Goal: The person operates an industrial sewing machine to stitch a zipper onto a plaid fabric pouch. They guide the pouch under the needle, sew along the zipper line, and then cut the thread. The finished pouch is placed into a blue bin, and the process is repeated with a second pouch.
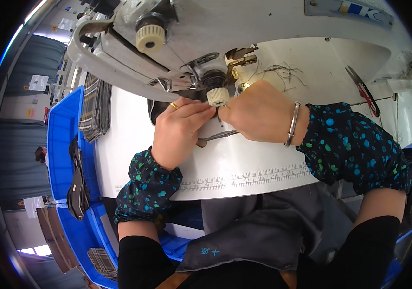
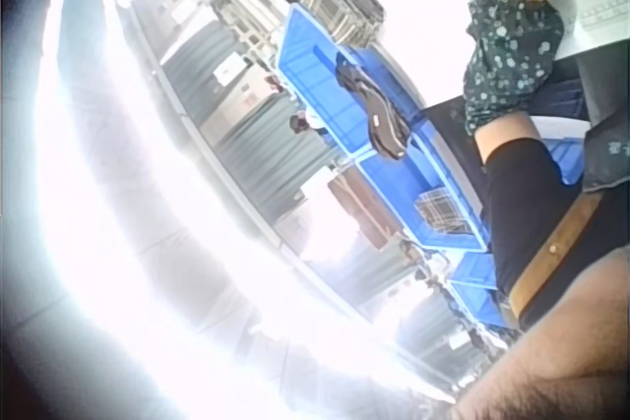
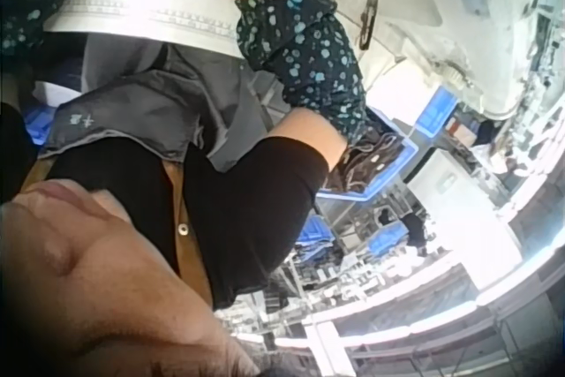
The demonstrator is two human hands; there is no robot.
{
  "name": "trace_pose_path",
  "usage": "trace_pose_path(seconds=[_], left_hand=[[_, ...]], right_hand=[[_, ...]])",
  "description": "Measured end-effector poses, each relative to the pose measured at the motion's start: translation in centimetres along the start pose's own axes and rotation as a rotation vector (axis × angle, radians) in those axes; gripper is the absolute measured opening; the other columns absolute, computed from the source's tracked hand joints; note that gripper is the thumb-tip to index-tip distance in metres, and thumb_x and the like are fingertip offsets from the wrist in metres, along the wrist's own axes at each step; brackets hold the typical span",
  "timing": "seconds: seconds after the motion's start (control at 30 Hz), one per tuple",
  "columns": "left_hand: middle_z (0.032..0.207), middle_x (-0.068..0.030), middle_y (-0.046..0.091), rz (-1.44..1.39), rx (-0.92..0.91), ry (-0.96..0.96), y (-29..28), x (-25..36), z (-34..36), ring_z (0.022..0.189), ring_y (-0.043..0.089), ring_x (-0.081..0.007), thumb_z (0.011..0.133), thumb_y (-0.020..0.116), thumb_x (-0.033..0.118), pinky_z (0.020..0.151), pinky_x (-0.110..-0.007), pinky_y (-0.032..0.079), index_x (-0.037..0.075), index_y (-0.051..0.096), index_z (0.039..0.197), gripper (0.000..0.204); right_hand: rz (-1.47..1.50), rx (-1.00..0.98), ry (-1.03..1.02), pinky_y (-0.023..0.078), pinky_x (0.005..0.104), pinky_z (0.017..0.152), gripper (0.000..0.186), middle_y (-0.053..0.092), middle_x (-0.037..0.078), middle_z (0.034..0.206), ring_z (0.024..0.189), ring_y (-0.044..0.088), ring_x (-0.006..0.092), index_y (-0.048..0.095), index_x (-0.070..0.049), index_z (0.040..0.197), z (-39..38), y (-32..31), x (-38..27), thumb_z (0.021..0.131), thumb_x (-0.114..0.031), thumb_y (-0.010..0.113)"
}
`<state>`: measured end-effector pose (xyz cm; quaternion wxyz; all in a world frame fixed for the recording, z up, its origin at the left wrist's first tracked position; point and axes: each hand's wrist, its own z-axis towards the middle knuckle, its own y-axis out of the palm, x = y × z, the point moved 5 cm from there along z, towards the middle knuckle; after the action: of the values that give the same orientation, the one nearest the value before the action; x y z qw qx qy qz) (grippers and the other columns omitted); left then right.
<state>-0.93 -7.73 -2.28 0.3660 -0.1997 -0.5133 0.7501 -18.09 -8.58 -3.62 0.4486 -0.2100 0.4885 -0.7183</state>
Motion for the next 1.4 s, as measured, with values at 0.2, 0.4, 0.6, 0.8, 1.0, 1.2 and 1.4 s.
trace_pose_path(seconds=[0.2, 0.4, 0.6, 0.8, 1.0, 1.2, 1.4], left_hand=[[0.099, -0.0062, 0.076, 0.027, 0.043, -0.084, 0.7, -1.5, 1.2, 0.093, 0.071, -0.026, 0.074, 0.069, 0.002, 0.076, -0.036, 0.06, 0.007, 0.081, 0.102, 0.031], [0.086, -0.0116, 0.075, 0.095, -0.031, -0.216, 1.3, -3.0, 1.4, 0.075, 0.071, -0.0334, 0.076, 0.066, -0.005, 0.068, -0.042, 0.057, 0.01, 0.08, 0.096, 0.029], [0.084, -0.0123, 0.073, 0.139, 0.027, -0.236, 1.4, -3.2, 1.2, 0.072, 0.07, -0.0364, 0.081, 0.069, 0.001, 0.066, -0.043, 0.057, 0.009, 0.078, 0.091, 0.015], [0.099, -0.0057, 0.078, 0.184, -0.003, -0.27, 0.9, -3.5, 0.9, 0.077, 0.071, -0.032, 0.083, 0.068, 0.001, 0.07, -0.04, 0.059, 0.011, 0.08, 0.1, 0.023], [0.12, -0.0005, 0.078, 0.114, 0.029, -0.27, -1.6, 2.3, -0.4, 0.087, 0.067, -0.0251, 0.082, 0.068, 0.0, 0.075, -0.036, 0.059, 0.012, 0.08, 0.112, 0.034], [0.117, -0.0083, 0.079, 0.064, 0.207, -0.432, -0.4, 6.5, -4.4, 0.086, 0.067, -0.032, 0.083, 0.067, -0.001, 0.081, -0.038, 0.056, 0.005, 0.082, 0.102, 0.024], [0.117, -0.0146, 0.079, -0.082, 0.246, -0.504, -2.3, 9.8, -6.2, 0.105, 0.074, -0.0314, 0.088, 0.067, -0.005, 0.091, -0.039, 0.057, 0.001, 0.078, 0.109, 0.024]], right_hand=[[-0.114, 0.041, 0.013, 0.046, 0.0394, 0.05, 0.031, 0.064, 0.003, 0.066, 0.057, 0.065, 0.0231, 0.074, -0.01, 0.113, -0.2, 0.8, 1.0, 0.082, -0.014, 0.07], [-0.094, 0.057, 0.041, 0.052, 0.0393, 0.056, 0.012, 0.066, 0.006, 0.071, 0.064, 0.07, 0.0252, 0.07, -0.008, 0.093, -0.3, 0.4, 0.7, 0.081, -0.009, 0.068], [-0.074, 0.034, 0.002, 0.051, 0.0419, 0.054, 0.016, 0.06, 0.006, 0.066, 0.062, 0.067, 0.0262, 0.072, -0.01, 0.097, -0.4, 1.0, 0.8, 0.082, -0.014, 0.068], [-0.016, -0.011, 0.087, 0.052, 0.0436, 0.057, 0.014, 0.062, 0.01, 0.065, 0.065, 0.069, 0.0281, 0.075, -0.011, 0.095, 0.3, 1.3, 1.0, 0.084, -0.014, 0.067], [0.737, 0.057, 0.523, 0.058, 0.0426, 0.063, 0.024, 0.072, 0.015, 0.071, 0.058, 0.072, 0.0264, 0.073, -0.004, 0.101, 0.0, 1.1, 2.1, 0.096, -0.019, 0.055], [0.871, 0.189, 0.617, 0.056, 0.0403, 0.055, 0.03, 0.068, 0.015, 0.064, 0.048, 0.069, 0.0262, 0.059, -0.002, 0.11, -0.1, 2.6, -1.2, 0.101, -0.03, 0.061], [1.05, 0.232, 0.814, 0.055, 0.0429, 0.059, 0.038, 0.069, 0.014, 0.067, 0.056, 0.07, 0.0302, 0.055, -0.003, 0.116, -1.8, 1.5, -2.4, 0.095, -0.031, 0.069]])
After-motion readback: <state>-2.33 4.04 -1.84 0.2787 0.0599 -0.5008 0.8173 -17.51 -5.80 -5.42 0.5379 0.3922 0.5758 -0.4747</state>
